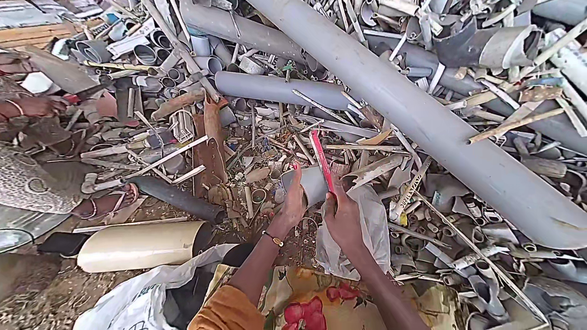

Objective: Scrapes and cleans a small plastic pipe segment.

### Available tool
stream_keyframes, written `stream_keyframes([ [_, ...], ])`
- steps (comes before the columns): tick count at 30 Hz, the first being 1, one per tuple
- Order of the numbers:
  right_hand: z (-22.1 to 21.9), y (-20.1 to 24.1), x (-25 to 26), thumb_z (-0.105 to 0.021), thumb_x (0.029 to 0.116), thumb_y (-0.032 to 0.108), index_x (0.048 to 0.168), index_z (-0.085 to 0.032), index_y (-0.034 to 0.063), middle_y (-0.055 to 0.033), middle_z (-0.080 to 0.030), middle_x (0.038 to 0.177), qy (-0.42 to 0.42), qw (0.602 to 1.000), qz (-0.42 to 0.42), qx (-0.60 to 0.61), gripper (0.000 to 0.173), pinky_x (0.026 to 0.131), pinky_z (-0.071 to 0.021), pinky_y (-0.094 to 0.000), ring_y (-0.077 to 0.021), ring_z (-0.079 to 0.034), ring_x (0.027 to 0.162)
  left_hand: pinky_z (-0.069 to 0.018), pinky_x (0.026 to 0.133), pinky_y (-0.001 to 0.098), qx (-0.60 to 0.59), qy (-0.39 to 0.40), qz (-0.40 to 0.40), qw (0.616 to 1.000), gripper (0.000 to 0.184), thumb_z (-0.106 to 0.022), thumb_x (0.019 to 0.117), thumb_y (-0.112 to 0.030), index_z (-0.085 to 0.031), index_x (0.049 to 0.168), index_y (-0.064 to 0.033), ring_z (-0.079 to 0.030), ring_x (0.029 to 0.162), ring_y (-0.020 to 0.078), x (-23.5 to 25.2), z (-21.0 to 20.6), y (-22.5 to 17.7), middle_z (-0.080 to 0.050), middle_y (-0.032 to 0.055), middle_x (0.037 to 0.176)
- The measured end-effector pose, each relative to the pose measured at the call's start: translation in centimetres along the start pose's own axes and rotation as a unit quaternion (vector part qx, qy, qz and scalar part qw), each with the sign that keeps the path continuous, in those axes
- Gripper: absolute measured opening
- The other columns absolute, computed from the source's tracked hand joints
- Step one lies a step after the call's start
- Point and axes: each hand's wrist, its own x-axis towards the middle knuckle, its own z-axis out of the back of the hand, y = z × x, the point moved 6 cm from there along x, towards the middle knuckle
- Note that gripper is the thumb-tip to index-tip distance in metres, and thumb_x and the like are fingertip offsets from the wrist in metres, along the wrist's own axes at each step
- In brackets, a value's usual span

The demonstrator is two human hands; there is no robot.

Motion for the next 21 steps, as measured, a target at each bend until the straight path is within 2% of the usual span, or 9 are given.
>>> stream_keyframes([
  [2,-1.2,1.5,-1.4,-0.050,0.1007,0.009,0.152,-0.050,0.0043,-0.0196,-0.072,0.095,0.036,0.998,0.035,-0.026,0.051,0.063,-0.0570,-0.0509,-0.0354,-0.070,0.072,-0.0380,0.115,0.0364,0.023,-0.022,-0.046,0.998,0.060,-0.010,0.1107,-0.038,-0.037,0.152,-0.0037,-0.044,0.140,0.0186,0.5,0.4,0.0,-0.042,0.0171,0.154],
  [4,-2.0,2.6,-2.3,-0.048,0.1014,0.011,0.156,-0.045,0.0098,-0.0169,-0.071,0.098,0.085,0.995,0.049,-0.026,0.055,0.063,-0.0570,-0.0473,-0.0316,-0.069,0.072,-0.0346,0.115,0.0308,0.057,-0.024,-0.062,0.996,0.057,-0.011,0.1114,-0.033,-0.029,0.155,-0.0009,-0.040,0.141,0.0156,0.4,0.8,0.0,-0.035,0.0189,0.157],
  [7,-0.9,1.5,-1.1,-0.047,0.1034,0.009,0.153,-0.046,0.0008,-0.0237,-0.073,0.108,0.044,0.999,0.007,0.026,0.050,0.076,-0.0570,-0.0535,-0.0379,-0.072,0.085,-0.0326,0.118,0.0356,0.135,-0.005,-0.053,0.989,0.060,-0.014,0.1107,-0.038,-0.038,0.151,-0.0011,-0.040,0.143,0.0172,-0.8,-0.1,-0.1,-0.040,0.0174,0.156],
  [10,0.0,0.6,-0.4,-0.047,0.1035,0.008,0.152,-0.045,-0.0028,-0.0262,-0.071,0.113,0.010,1.000,-0.022,0.000,0.050,0.078,-0.0567,-0.0546,-0.0407,-0.072,0.089,-0.0131,0.126,0.0427,0.198,0.044,-0.025,0.979,0.063,-0.016,0.1102,-0.040,-0.029,0.157,0.0008,-0.018,0.155,0.0246,-1.9,-0.9,0.0,-0.022,0.0214,0.166],
  [13,-1.3,2.3,-2.2,-0.050,0.0979,0.006,0.153,-0.047,0.0015,-0.0209,-0.072,0.102,0.025,0.999,0.043,-0.018,0.055,0.063,-0.0580,-0.0488,-0.0346,-0.071,0.074,-0.0415,0.108,0.0283,0.158,-0.020,-0.044,0.986,0.055,-0.017,0.1114,-0.032,-0.046,0.142,0.0024,-0.054,0.124,0.0121,-1.3,-0.7,0.1,-0.055,0.0164,0.136],
  [15,-1.5,3.0,-2.7,-0.049,0.0987,0.007,0.154,-0.046,0.0051,-0.0189,-0.071,0.098,0.068,0.995,0.069,-0.008,0.056,0.062,-0.0583,-0.0474,-0.0328,-0.071,0.072,-0.0417,0.102,0.0250,0.125,-0.040,-0.048,0.990,0.053,-0.016,0.1120,-0.029,-0.039,0.144,0.0071,-0.053,0.118,0.0109,-1.4,-0.6,-0.2,-0.053,0.0186,0.132],
  [17,-0.5,2.4,-1.7,-0.046,0.1038,0.010,0.160,-0.039,0.0108,-0.0206,-0.071,0.107,0.131,0.991,0.029,-0.003,0.056,0.075,-0.0566,-0.0518,-0.0366,-0.070,0.086,-0.0435,0.104,0.0254,0.122,-0.035,-0.079,0.989,0.058,-0.015,0.1104,-0.035,-0.044,0.143,0.0032,-0.055,0.120,0.0096,-1.1,-0.7,0.1,-0.056,0.0151,0.133],
  [19,0.5,0.5,-0.4,-0.045,0.1056,0.010,0.159,-0.036,0.0050,-0.0241,-0.071,0.111,0.116,0.993,-0.031,-0.003,0.054,0.082,-0.0549,-0.0549,-0.0401,-0.070,0.093,-0.0253,0.122,0.0376,0.140,-0.021,-0.079,0.987,0.064,-0.016,0.1096,-0.039,-0.031,0.154,0.0039,-0.033,0.148,0.0204,-1.7,-1.0,0.0,-0.034,0.0221,0.159],
  [21,0.8,-0.7,0.2,-0.044,0.1060,0.010,0.159,-0.035,0.0027,-0.0254,-0.071,0.108,0.092,0.993,-0.066,-0.032,0.054,0.083,-0.0542,-0.0555,-0.0415,-0.070,0.092,-0.0093,0.126,0.0422,0.152,-0.014,-0.051,0.987,0.064,-0.014,0.1107,-0.038,-0.015,0.160,0.0031,-0.010,0.157,0.0239,-2.4,-1.3,-0.1,-0.011,0.0226,0.168],
])
